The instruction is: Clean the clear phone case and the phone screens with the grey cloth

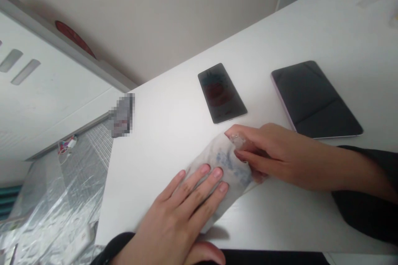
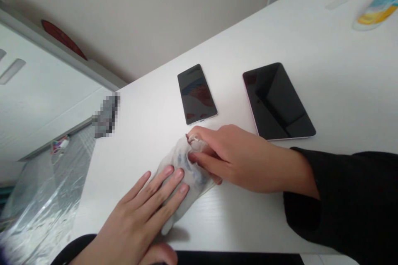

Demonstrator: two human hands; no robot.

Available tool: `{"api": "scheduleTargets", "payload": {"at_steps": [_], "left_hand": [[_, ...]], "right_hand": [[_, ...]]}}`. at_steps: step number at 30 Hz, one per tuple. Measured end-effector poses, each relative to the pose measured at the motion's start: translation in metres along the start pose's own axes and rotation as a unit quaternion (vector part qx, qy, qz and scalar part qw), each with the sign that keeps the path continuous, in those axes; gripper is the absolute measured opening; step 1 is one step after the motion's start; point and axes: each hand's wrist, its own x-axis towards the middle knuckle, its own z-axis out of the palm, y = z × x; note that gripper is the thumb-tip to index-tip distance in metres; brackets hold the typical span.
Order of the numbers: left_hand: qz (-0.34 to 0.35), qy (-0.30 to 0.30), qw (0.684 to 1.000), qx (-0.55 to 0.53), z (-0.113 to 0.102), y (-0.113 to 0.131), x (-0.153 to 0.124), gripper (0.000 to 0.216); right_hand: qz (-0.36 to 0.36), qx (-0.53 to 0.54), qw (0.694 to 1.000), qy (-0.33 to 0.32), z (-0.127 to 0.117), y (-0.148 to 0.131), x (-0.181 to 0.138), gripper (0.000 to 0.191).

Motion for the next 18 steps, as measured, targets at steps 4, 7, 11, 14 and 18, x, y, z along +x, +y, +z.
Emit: {"api": "scheduleTargets", "payload": {"at_steps": [4,7,11,14,18], "left_hand": [[0.011,0.018,1.0,-0.021,0.003,-0.003,0.028,0.085],[0.012,0.014,0.999,-0.037,0.002,-0.005,0.043,0.085],[0.014,0.003,1.0,-0.02,0.003,-0.005,0.036,0.09],[0.012,-0.012,1.0,0.008,0.004,-0.004,0.014,0.092],[0.009,-0.035,0.999,0.032,0.003,-0.003,-0.014,0.098]], "right_hand": [[-0.035,-0.015,0.999,0.007,-0.003,-0.003,-0.001,0.03],[-0.038,-0.005,0.999,0.017,-0.007,-0.003,-0.002,0.032],[-0.034,-0.015,0.999,0.004,-0.009,0.0,0.0,0.039],[-0.028,0.016,0.999,-0.012,-0.007,0.003,0.001,0.047],[-0.022,0.08,0.996,-0.031,-0.005,0.004,0.002,0.048]]}}
